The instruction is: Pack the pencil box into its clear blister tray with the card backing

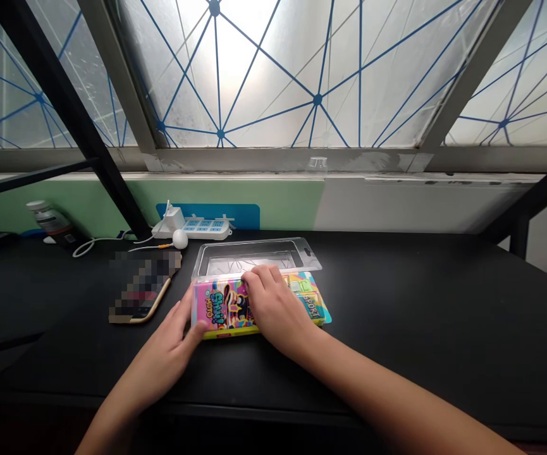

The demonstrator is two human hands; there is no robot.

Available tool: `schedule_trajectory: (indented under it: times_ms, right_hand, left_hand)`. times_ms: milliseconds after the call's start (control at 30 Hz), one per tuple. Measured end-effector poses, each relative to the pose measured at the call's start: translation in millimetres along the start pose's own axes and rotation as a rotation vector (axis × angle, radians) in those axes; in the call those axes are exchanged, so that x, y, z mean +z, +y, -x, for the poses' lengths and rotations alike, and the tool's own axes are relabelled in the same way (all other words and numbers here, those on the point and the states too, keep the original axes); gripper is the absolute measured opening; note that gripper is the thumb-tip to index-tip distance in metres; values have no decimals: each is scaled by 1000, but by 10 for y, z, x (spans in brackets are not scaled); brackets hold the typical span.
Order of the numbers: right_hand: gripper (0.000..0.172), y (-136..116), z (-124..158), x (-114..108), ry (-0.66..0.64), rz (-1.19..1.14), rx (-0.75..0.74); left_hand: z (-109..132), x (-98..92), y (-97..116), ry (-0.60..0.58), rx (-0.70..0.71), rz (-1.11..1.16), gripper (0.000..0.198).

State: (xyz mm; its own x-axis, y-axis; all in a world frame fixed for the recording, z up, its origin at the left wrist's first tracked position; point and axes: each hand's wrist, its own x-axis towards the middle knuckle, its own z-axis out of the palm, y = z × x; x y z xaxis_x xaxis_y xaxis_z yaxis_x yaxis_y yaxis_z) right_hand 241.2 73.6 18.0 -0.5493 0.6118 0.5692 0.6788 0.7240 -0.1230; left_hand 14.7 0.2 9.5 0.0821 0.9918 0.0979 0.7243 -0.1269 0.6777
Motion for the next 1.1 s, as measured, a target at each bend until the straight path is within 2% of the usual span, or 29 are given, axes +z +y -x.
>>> schedule_trajectory:
  times_ms: [33,100,200,267,300,333,400,467,533,600,667,700,867,1100]
  right_hand:
    - [30,-10,7,-33,24,15,-21]
    - [30,-52,34,-144,93,55,-96]
    - [26,-135,139,-411,149,59,-261]
    - [26,-154,277,-613,52,-24,-311]
    - [25,-138,365,-704,-43,-82,-304]
    - [24,-101,462,-783,-128,-145,-261]
    - [24,35,660,-887,-245,-264,-133]
    - [41,230,836,-917,-285,-321,64]
    - [72,438,973,-885,-321,-316,250]
    - [103,611,1070,-818,-379,-307,370]
    - [121,724,1131,-745,-436,-312,459]
    - [120,756,1149,-714,-448,-319,492]
    - [82,764,1150,-660,-384,-361,532]
    - [59,668,1009,-719,-279,-409,580]
  left_hand:
    - [10,-20,-9,-10,22,17,67]
    - [36,-66,-42,-33,44,47,72]
    - [75,-140,-105,-60,-34,66,75]
    - [87,-183,-126,-79,-76,56,65]
    - [86,-198,-128,-88,-74,41,59]
    - [83,-207,-126,-96,-64,20,56]
    - [74,-208,-119,-107,-42,-25,63]
    - [69,-187,-121,-128,-35,-58,74]
    - [68,-155,-134,-158,-46,-77,79]
    - [69,-123,-150,-189,-64,-85,79]
    - [70,-100,-163,-200,-81,-82,77]
    - [71,-94,-168,-197,-88,-73,76]
    - [112,-108,-224,-150,-101,32,68]
    - [155,-112,-285,-87,-23,137,70]
